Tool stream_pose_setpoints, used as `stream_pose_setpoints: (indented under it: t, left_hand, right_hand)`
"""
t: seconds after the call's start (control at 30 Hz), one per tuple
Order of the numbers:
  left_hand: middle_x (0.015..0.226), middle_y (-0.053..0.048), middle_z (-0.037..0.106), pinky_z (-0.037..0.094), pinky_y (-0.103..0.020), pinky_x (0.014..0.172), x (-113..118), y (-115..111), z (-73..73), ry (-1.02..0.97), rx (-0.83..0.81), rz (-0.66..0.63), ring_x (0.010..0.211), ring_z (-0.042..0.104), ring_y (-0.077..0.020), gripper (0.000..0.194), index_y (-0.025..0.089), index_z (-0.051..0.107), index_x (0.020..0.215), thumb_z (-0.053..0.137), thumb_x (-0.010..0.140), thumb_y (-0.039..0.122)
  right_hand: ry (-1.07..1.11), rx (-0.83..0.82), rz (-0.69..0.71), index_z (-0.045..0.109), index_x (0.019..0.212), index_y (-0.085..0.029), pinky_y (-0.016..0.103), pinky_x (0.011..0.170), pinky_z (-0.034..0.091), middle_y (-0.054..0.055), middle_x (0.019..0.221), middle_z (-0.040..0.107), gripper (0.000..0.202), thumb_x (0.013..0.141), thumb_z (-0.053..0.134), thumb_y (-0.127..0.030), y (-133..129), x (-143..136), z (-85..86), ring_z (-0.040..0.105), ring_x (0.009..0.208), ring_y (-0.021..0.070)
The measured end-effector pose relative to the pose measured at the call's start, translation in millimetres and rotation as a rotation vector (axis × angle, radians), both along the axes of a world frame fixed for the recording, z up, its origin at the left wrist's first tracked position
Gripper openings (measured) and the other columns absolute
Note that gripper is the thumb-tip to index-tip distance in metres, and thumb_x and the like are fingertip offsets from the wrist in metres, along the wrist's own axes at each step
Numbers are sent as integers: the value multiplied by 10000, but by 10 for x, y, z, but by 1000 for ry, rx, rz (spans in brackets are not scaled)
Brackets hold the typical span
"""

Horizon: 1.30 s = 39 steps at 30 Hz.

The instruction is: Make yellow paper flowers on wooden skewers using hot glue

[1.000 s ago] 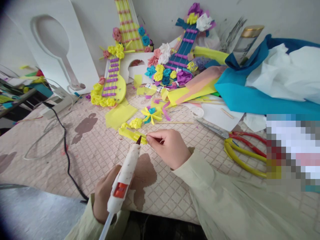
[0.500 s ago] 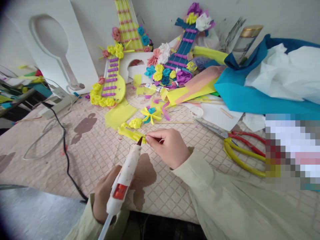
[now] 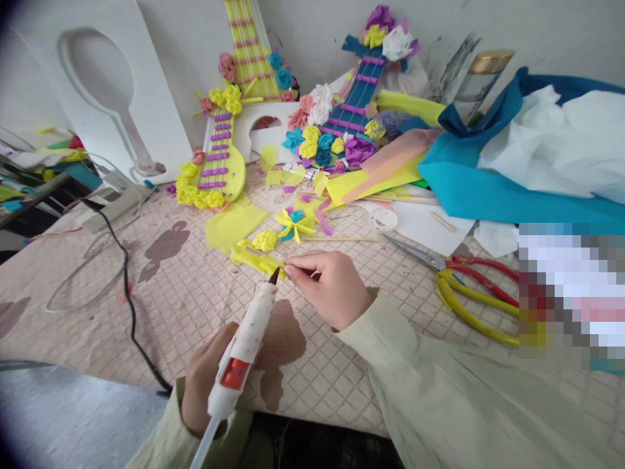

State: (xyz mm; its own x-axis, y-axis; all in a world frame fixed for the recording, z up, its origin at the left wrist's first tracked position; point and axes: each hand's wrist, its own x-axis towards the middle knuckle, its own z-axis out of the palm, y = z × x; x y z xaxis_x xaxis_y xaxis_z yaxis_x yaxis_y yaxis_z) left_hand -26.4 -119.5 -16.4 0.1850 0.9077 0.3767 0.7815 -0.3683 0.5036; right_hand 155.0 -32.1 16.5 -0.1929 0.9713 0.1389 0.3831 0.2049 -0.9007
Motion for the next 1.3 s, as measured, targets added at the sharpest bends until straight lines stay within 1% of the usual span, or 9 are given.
stream_pose_setpoints:
  t: [0.27,0.67,0.83,0.93,1.03,1.13,1.2,1.23,1.3]
  left_hand:
    - [552,40,506,366,-190,423,-3,-5,0,-1,-19,-6,436,478,-86,26,176,500,746,523,735,182]
    - [668,-17,608,458,-217,505,-19,-9,-24,-61,0,-14,541,578,-123,148,167,539,896,530,759,221]
    - [824,-57,656,501,-251,596,-12,-46,-68,-67,21,-11,677,629,-165,255,175,544,1011,508,772,258]
    - [862,-57,665,506,-271,620,-38,-85,-56,-119,1,128,709,632,-181,321,194,548,1060,546,753,290]
    - [793,-51,652,496,-287,584,-206,-98,-19,-185,4,335,641,610,-176,346,174,550,1028,565,728,345]
    - [609,-14,573,469,-287,568,-530,-41,46,-131,-33,479,553,556,-157,269,141,565,820,552,719,390]
    - [550,-7,524,439,-285,539,-782,39,94,-68,-63,649,520,526,-158,296,143,554,693,506,735,432]
    - [546,-11,518,426,-288,525,-905,87,114,-41,-86,712,515,522,-166,331,141,552,678,492,730,463]
    - [655,-46,570,432,-309,570,-1135,187,132,18,-96,793,624,565,-214,399,129,571,839,471,724,498]
  right_hand:
    - [8,-9,8,713,795,-175,227,428,438,43,812,703,169,746,567,-246,-2,6,-3,562,527,105]
    - [26,-43,-1,710,827,-167,222,396,427,55,850,700,184,741,572,-254,-3,5,-16,546,500,97]
    - [11,-74,-13,708,836,-146,234,402,427,46,706,678,218,737,567,-279,38,22,-42,493,446,89]
    - [16,-109,-24,709,835,-136,244,421,433,27,603,640,233,732,569,-290,70,45,-47,475,427,88]
    - [24,-120,-40,709,840,-151,247,422,432,25,623,641,235,725,571,-303,88,60,-51,469,412,83]
    - [28,-119,-41,708,849,-148,248,413,424,33,643,642,252,714,577,-315,88,60,-57,473,417,88]
    - [43,-140,-33,704,856,-134,254,418,423,34,635,637,271,709,578,-324,85,57,-62,472,411,88]
    - [53,-153,-30,702,860,-128,256,420,423,34,632,635,280,707,579,-328,85,57,-65,469,404,87]
    - [66,-166,-27,699,869,-125,259,419,420,31,631,632,294,703,582,-338,91,60,-77,465,393,84]
